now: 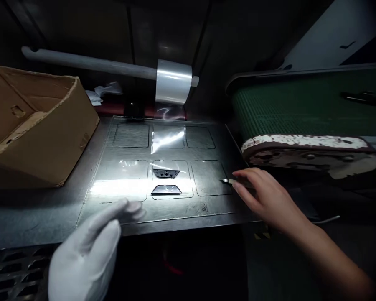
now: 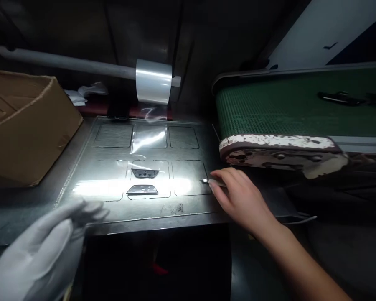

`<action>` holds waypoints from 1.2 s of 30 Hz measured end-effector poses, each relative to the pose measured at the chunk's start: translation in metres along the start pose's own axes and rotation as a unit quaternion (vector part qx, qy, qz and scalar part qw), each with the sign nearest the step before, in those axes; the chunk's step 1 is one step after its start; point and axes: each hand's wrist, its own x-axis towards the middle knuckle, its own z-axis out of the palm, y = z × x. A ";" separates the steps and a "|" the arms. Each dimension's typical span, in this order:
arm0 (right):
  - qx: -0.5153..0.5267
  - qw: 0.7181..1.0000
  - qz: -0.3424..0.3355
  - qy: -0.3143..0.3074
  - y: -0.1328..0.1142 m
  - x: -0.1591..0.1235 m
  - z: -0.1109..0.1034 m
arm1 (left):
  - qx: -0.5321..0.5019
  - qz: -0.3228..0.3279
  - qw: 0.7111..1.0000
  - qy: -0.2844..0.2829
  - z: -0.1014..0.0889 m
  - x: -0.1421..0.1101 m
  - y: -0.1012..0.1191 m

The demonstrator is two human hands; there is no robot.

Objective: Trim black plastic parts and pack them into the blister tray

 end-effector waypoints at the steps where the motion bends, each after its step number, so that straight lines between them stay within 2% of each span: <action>1: -0.023 1.000 0.005 -0.002 0.018 -0.013 0.004 | 0.056 0.013 0.998 0.016 -0.001 0.009 0.007; 3: -0.041 0.999 0.006 -0.001 0.042 -0.030 0.012 | 0.163 0.053 0.985 0.016 0.001 0.028 0.019; 4: -0.033 0.999 0.012 0.008 0.047 -0.033 0.015 | 0.209 0.086 0.974 0.000 0.004 0.038 0.023; 6: 0.002 0.999 0.018 0.040 0.040 -0.031 0.016 | 0.287 0.171 0.941 -0.062 0.010 0.059 0.026; 9: 0.054 0.996 -0.038 0.052 0.000 -0.006 0.008 | 0.380 0.251 0.877 -0.151 0.018 0.086 0.019; 13: 0.022 0.984 -0.171 -0.041 -0.074 0.044 -0.001 | 0.447 0.285 0.818 -0.223 0.026 0.105 0.004; 16: -0.022 0.970 -0.220 -0.104 -0.119 0.077 0.002 | 0.457 0.306 0.801 -0.238 0.029 0.108 -0.004; 19: -0.036 0.963 -0.233 -0.132 -0.136 0.095 0.008 | 0.460 0.307 0.798 -0.239 0.028 0.109 -0.006; 22: -0.054 0.960 -0.239 -0.139 -0.115 0.091 0.006 | 0.462 0.298 0.800 -0.241 0.027 0.109 -0.008; 25: -0.070 0.963 -0.225 -0.127 -0.060 0.066 -0.006 | 0.459 0.292 0.804 -0.240 0.025 0.110 -0.008; 28: -0.078 0.977 -0.176 -0.087 0.004 0.027 -0.017 | 0.443 0.309 0.808 -0.235 0.024 0.108 -0.005; 31: -0.075 0.991 -0.108 -0.030 0.046 -0.005 -0.010 | 0.403 0.346 0.817 -0.225 0.029 0.099 0.006; 33: -0.057 0.995 -0.078 -0.005 0.054 -0.013 0.003 | 0.408 0.376 0.790 -0.260 0.038 0.089 0.015; 36: -0.015 0.998 -0.064 0.018 0.046 -0.011 0.019 | 0.475 0.416 0.711 -0.310 0.060 0.075 0.023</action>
